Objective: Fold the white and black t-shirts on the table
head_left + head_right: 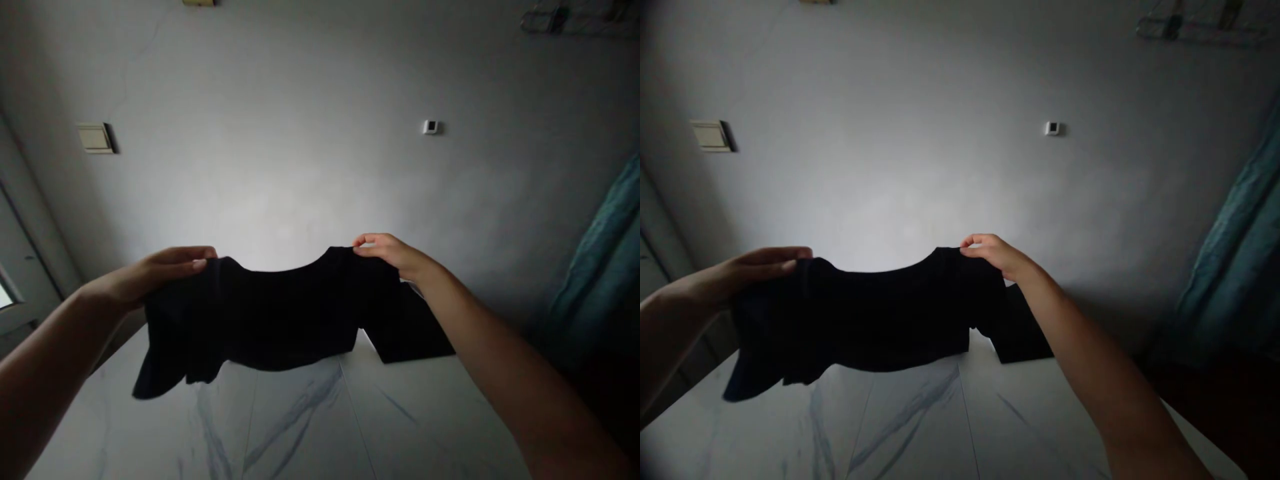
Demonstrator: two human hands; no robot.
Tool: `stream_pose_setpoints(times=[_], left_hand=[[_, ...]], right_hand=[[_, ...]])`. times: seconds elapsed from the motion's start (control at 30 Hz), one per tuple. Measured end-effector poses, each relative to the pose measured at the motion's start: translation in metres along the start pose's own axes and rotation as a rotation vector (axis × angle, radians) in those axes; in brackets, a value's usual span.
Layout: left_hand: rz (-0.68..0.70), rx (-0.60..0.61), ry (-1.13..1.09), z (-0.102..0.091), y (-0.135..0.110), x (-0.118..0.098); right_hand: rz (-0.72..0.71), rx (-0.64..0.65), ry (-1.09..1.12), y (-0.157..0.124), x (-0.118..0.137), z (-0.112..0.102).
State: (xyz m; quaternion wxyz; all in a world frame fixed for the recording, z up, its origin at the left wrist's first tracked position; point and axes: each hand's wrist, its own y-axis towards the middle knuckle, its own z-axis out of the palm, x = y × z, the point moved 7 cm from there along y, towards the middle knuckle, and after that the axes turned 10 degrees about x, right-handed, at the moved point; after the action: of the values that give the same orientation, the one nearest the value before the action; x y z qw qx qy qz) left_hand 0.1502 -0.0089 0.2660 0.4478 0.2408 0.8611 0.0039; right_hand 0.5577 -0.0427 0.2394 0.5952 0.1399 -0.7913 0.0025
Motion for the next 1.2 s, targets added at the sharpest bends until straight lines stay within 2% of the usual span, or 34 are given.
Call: stream_pose_setpoints(times=[0.07, 0.17, 0.23, 0.3, 0.4, 0.47, 0.6, 0.7, 0.83, 1.0, 1.2], left_hand=[[0.029, -0.041, -0.116, -0.019, -0.003, -0.008], [0.079, -0.092, -0.212, -0.038, 0.006, -0.016], [0.064, -0.04, -0.204, -0.036, 0.02, -0.014], [0.018, 0.082, -0.179, -0.021, 0.038, -0.004], [-0.068, 0.27, -0.12, 0.012, 0.064, 0.027], [-0.115, 0.316, -0.056, 0.032, 0.078, 0.056], [-0.155, 0.297, 0.035, 0.061, 0.1, 0.116], [-0.149, 0.281, 0.056, 0.078, 0.113, 0.153], [-0.128, 0.256, 0.06, 0.099, 0.131, 0.19], [-0.116, 0.247, 0.059, 0.13, 0.157, 0.233], [-0.089, 0.164, 0.225, 0.153, 0.187, 0.284]], right_hand=[[-0.024, -0.009, 0.138, -0.012, 0.015, -0.006], [-0.091, -0.076, 0.235, -0.016, 0.031, -0.017], [-0.093, -0.096, 0.221, -0.009, 0.03, -0.018], [-0.051, -0.088, 0.155, 0.004, 0.017, -0.014], [0.04, -0.108, 0.002, 0.025, -0.019, -0.008], [0.056, -0.152, -0.101, 0.035, -0.047, -0.009], [0.046, -0.174, -0.235, 0.049, -0.101, -0.008], [0.089, -0.167, -0.298, 0.059, -0.14, -0.005], [0.109, -0.166, -0.412, 0.079, -0.185, 0.0], [0.068, -0.171, -0.481, 0.113, -0.237, 0.007], [0.071, -0.144, -0.492, 0.152, -0.302, 0.022]])
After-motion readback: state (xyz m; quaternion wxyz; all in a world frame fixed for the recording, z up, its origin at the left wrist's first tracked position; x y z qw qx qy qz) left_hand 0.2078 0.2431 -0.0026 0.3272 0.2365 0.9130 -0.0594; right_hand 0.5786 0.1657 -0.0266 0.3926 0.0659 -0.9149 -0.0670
